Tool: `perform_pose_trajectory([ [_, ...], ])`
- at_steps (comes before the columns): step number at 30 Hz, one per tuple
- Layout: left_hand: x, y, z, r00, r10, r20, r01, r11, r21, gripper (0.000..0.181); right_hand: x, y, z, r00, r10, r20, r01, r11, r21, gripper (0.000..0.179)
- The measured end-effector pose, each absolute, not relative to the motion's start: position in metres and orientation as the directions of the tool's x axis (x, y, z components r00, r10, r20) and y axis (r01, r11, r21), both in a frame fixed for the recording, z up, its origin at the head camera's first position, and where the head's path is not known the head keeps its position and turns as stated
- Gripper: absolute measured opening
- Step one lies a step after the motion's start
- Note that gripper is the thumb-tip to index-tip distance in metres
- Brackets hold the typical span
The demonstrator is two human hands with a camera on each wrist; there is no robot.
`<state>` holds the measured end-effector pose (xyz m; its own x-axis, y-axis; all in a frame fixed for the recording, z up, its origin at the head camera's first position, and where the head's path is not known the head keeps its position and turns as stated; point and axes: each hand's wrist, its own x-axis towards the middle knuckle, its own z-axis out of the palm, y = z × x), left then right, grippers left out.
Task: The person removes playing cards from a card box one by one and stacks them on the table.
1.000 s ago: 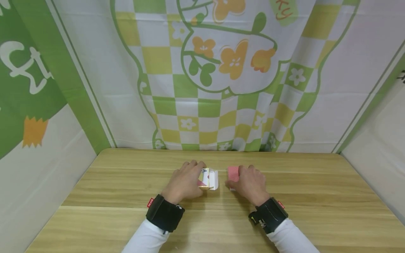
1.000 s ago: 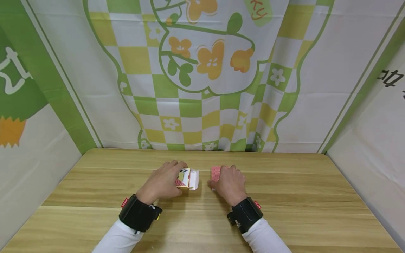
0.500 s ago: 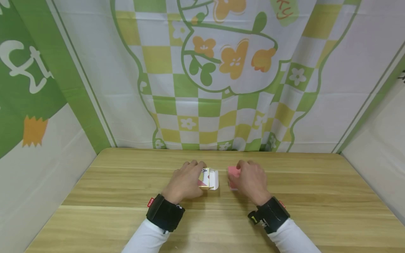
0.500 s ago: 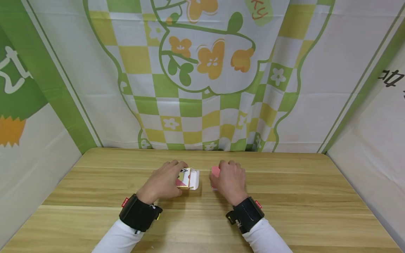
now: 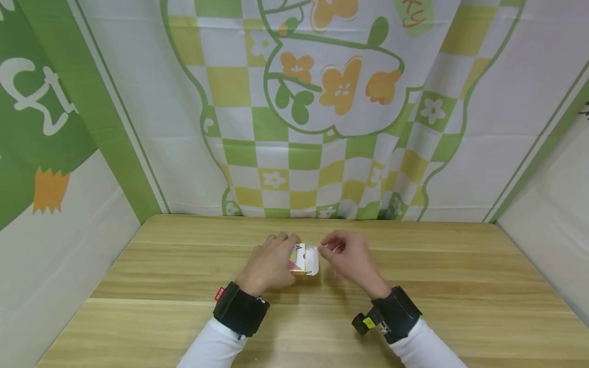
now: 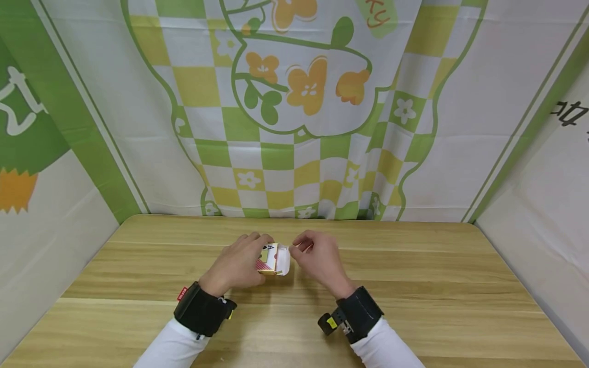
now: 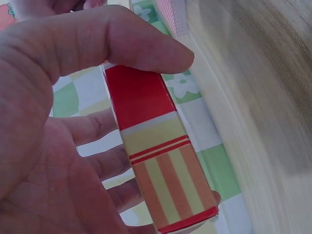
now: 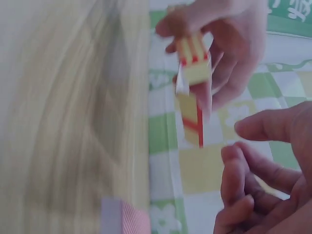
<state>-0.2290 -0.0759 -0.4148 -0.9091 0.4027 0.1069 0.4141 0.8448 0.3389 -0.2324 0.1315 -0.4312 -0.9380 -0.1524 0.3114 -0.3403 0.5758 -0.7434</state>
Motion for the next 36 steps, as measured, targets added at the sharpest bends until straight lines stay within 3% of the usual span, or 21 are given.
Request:
perform_pose_trajectory([
  [5, -0.229, -0.075, -0.415, -0.908, 0.406, 0.104, 0.416, 0.843, 0.34, 0.069, -0.23, 0.126, -0.431, -0.934, -0.241, 0.266, -0.352, 0.471, -0.809, 0.007],
  [23, -0.23, -0.075, -0.414, -0.899, 0.416, 0.136, 0.435, 0.822, 0.368, 0.068, -0.228, 0.117, -0.446, -0.929, -0.279, 0.243, -0.356, 0.496, -0.792, 0.009],
  [36, -0.228, -0.074, -0.414, -0.899, 0.418, 0.126, 0.433, 0.817, 0.381, 0.066, -0.226, 0.115, -0.448, -0.949, -0.23, 0.215, -0.305, 0.512, -0.803, 0.012],
])
